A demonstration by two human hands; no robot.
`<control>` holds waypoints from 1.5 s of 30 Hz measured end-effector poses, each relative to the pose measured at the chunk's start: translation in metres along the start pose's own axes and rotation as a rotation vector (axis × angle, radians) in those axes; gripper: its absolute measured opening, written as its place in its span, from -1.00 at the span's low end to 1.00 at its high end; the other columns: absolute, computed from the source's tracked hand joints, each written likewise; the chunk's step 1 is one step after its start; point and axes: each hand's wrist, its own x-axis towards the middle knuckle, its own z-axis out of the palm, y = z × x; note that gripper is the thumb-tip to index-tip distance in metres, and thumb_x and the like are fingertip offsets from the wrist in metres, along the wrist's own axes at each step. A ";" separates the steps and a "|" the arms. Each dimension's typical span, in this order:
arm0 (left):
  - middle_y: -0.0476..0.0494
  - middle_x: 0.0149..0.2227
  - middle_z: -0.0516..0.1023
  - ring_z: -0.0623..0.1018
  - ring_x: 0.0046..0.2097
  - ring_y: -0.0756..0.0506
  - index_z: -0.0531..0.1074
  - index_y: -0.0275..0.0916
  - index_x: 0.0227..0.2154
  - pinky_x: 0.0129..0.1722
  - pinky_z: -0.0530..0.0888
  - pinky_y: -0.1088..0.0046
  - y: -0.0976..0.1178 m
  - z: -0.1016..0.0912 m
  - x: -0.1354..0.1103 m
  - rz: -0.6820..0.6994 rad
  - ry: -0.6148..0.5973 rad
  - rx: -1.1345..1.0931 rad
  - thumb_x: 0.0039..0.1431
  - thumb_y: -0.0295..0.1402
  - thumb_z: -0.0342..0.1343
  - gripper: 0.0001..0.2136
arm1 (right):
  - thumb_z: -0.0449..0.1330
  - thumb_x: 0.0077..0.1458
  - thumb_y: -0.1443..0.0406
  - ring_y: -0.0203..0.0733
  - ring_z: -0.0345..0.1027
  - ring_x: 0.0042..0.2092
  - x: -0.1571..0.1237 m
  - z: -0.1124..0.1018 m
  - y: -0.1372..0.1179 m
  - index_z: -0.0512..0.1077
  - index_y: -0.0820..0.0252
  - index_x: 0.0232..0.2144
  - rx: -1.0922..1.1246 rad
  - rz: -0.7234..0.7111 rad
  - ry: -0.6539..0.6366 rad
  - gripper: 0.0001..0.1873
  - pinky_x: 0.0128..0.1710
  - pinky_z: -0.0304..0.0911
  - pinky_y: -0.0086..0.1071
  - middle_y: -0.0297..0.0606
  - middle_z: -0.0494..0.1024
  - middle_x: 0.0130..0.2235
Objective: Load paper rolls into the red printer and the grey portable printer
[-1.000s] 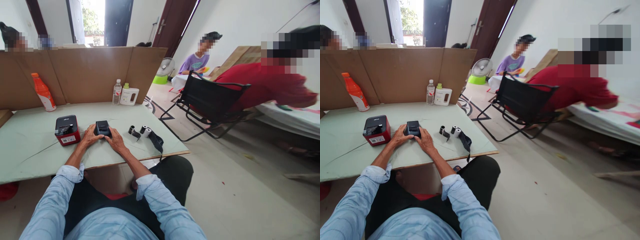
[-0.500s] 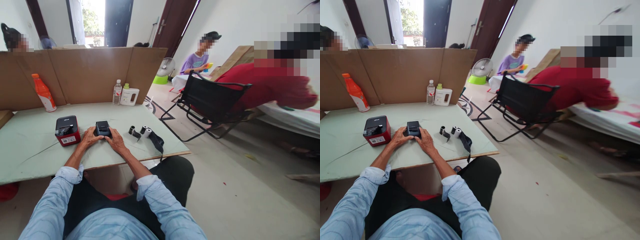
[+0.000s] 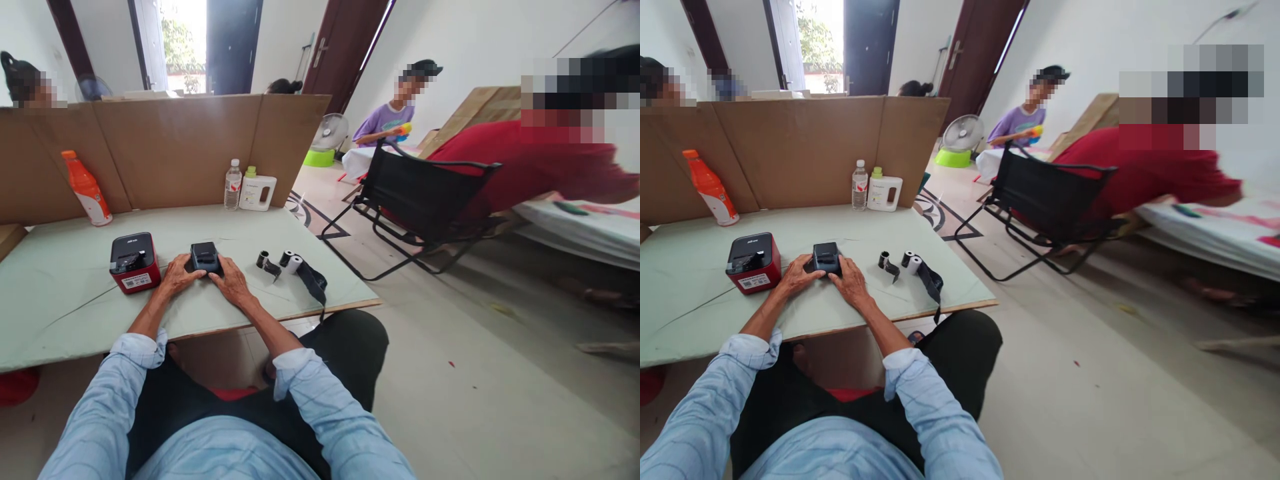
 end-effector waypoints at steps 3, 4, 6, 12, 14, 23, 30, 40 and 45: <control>-0.25 0.02 0.68 0.61 0.05 -0.28 0.65 -0.26 -0.04 0.16 0.51 0.18 0.000 -0.004 0.006 -0.040 -0.002 -0.088 0.16 -0.05 0.29 -0.57 | 0.23 0.33 0.17 0.15 0.40 0.23 0.000 -0.001 -0.001 0.25 0.20 0.42 0.006 -0.006 0.003 -0.32 0.27 0.37 0.04 0.09 0.48 0.23; -0.22 -0.03 0.69 0.62 0.03 -0.25 0.67 -0.25 -0.11 0.13 0.53 0.21 -0.001 -0.005 0.010 -0.070 -0.001 -0.115 0.19 -0.08 0.25 -0.63 | 0.23 0.33 0.17 0.14 0.40 0.23 0.000 -0.001 -0.002 0.25 0.19 0.42 0.006 -0.007 0.005 -0.32 0.27 0.37 0.04 0.08 0.48 0.23; -0.19 -0.13 0.72 0.62 -0.01 -0.24 0.69 -0.23 -0.21 0.06 0.55 0.26 -0.002 -0.006 0.019 -0.155 0.004 -0.158 0.20 -0.17 0.20 -0.73 | 0.23 0.33 0.17 0.14 0.40 0.23 0.000 -0.001 -0.002 0.25 0.16 0.42 0.003 -0.004 0.006 -0.32 0.27 0.37 0.04 0.06 0.48 0.23; -0.19 -0.28 0.72 0.63 -0.27 -0.16 0.65 -0.33 0.01 -0.39 0.53 0.44 -0.004 -0.006 0.047 -0.330 -0.017 -0.234 0.07 -0.38 0.19 -0.58 | 0.23 0.33 0.16 0.16 0.39 0.25 0.001 -0.002 -0.003 0.26 0.22 0.41 0.004 0.012 0.001 -0.32 0.30 0.35 0.05 0.11 0.47 0.24; -0.19 -0.28 0.72 0.61 -0.35 -0.12 0.62 -0.35 0.09 -0.49 0.46 0.49 -0.003 -0.006 0.051 -0.357 -0.038 -0.270 0.05 -0.42 0.18 -0.51 | 0.23 0.33 0.16 0.15 0.40 0.24 0.001 -0.003 -0.003 0.26 0.21 0.41 0.010 0.012 -0.001 -0.32 0.29 0.35 0.05 0.10 0.47 0.23; -0.17 -0.29 0.70 0.51 -0.47 0.01 0.56 -0.35 0.19 -0.61 0.31 0.57 -0.001 -0.005 0.054 -0.440 -0.032 -0.528 -0.07 -0.56 0.17 -0.36 | 0.25 0.33 0.15 0.16 0.39 0.24 0.001 -0.001 -0.001 0.21 0.18 0.44 -0.004 0.011 -0.003 -0.28 0.27 0.37 0.06 0.09 0.47 0.24; -0.24 -0.10 0.71 0.49 -0.48 0.05 0.56 -0.30 0.18 -0.60 0.31 0.56 -0.005 -0.004 0.051 -0.433 -0.061 -0.634 -0.08 -0.55 0.20 -0.35 | 0.26 0.32 0.13 0.15 0.40 0.23 0.002 -0.002 0.000 0.26 0.23 0.41 0.007 0.018 -0.018 -0.30 0.27 0.37 0.01 0.10 0.47 0.23; -0.22 -0.08 0.71 0.47 -0.50 0.09 0.53 -0.27 0.21 -0.57 0.34 0.56 -0.008 -0.001 0.051 -0.452 -0.067 -0.680 -0.06 -0.55 0.22 -0.34 | 0.27 0.30 0.14 0.14 0.39 0.24 0.003 -0.001 0.001 0.27 0.19 0.41 0.023 0.040 -0.014 -0.29 0.29 0.35 0.02 0.07 0.47 0.24; -0.18 -0.17 0.71 0.49 -0.48 0.06 0.51 -0.30 0.22 -0.57 0.33 0.57 -0.009 0.000 0.052 -0.494 -0.051 -0.699 -0.09 -0.61 0.21 -0.31 | 0.27 0.30 0.14 0.14 0.39 0.25 0.002 -0.001 0.002 0.26 0.14 0.42 0.035 0.033 -0.009 -0.28 0.30 0.34 0.04 0.05 0.47 0.23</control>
